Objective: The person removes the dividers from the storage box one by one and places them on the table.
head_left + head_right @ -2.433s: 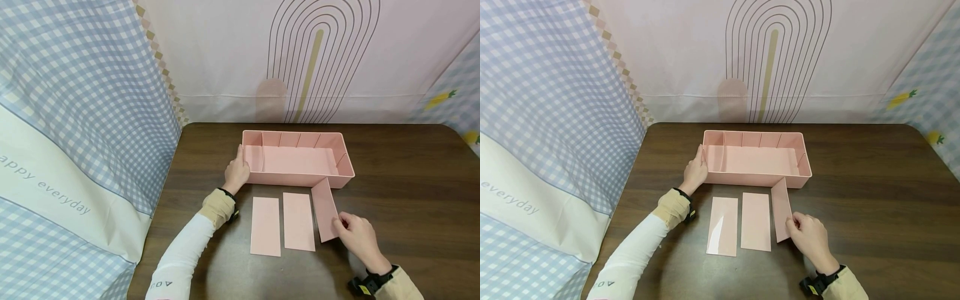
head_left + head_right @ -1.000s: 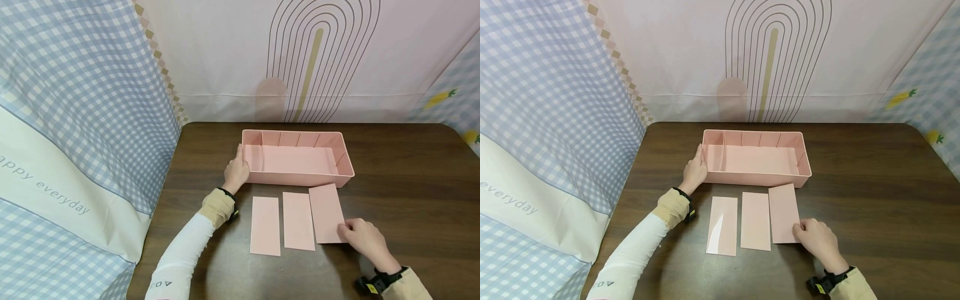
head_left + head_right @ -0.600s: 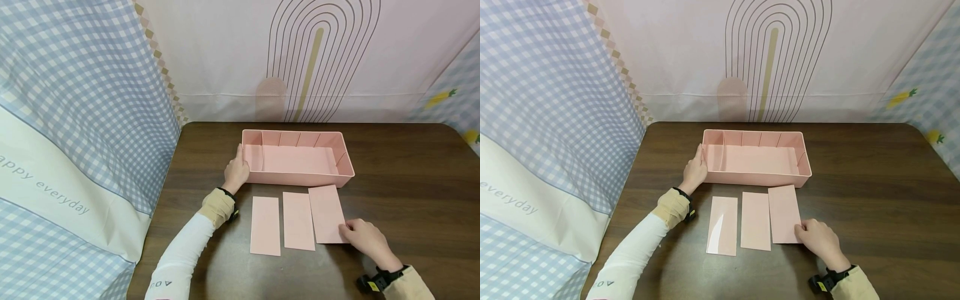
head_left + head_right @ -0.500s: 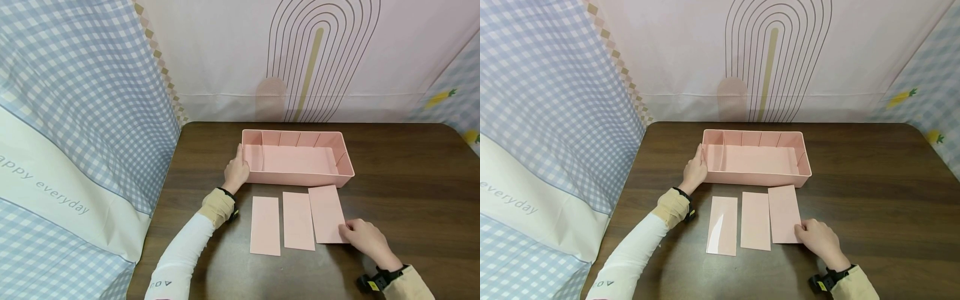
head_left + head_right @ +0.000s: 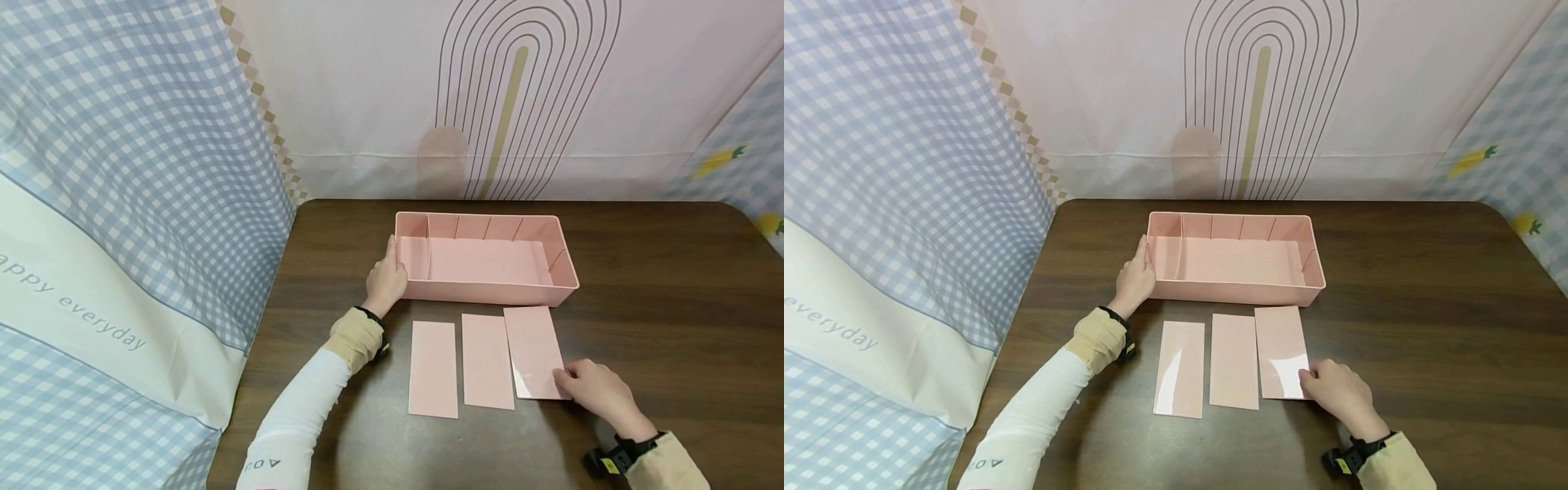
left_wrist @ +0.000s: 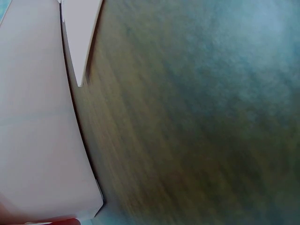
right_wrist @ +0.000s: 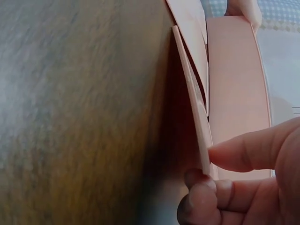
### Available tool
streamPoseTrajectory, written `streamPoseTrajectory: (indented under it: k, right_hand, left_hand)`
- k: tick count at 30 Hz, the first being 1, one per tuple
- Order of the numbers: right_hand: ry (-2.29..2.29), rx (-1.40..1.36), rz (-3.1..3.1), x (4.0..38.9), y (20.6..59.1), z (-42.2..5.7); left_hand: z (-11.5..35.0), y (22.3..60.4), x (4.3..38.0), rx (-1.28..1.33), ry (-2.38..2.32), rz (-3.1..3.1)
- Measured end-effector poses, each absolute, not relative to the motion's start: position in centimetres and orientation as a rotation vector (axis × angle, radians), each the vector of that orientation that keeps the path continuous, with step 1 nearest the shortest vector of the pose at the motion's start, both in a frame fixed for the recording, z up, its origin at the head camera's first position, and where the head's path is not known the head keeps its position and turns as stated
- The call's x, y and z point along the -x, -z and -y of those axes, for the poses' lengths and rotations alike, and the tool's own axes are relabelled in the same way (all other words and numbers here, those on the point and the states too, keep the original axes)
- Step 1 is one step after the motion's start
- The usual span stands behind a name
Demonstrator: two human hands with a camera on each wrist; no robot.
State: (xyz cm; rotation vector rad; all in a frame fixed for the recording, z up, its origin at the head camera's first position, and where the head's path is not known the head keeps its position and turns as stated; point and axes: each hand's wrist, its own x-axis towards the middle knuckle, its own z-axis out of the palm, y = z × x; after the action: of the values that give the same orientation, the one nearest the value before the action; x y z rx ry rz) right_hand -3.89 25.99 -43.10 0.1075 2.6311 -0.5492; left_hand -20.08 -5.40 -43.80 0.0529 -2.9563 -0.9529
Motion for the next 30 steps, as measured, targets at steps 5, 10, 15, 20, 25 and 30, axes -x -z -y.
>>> streamPoseTrajectory:
  k: [5, 10, 15, 20, 25, 30]
  right_hand:
    - [0.542, -0.127, -2.579, 4.12, 43.60, -26.31]
    - [0.539, -0.123, -2.566, 4.15, 43.89, -26.45]
    - [0.541, -0.117, -2.573, 4.15, 43.95, -26.46]
    - [0.546, -0.116, -2.568, 4.15, 43.90, -26.48]
    - [0.543, -0.114, -2.568, 4.14, 43.86, -26.44]
    - [0.540, -0.110, -2.570, 4.13, 43.85, -26.43]
  left_hand:
    - [5.38, 43.81, 20.04, -0.055, 0.959, 2.955]
    - [5.42, 43.85, 20.02, -0.045, 0.967, 2.950]
    - [5.46, 43.85, 20.03, -0.041, 0.966, 2.952]
    - [5.45, 43.85, 20.04, -0.040, 0.969, 2.950]
    - [5.46, 43.85, 20.05, -0.035, 0.970, 2.947]
    - [5.47, 43.85, 20.02, -0.029, 0.973, 2.944]
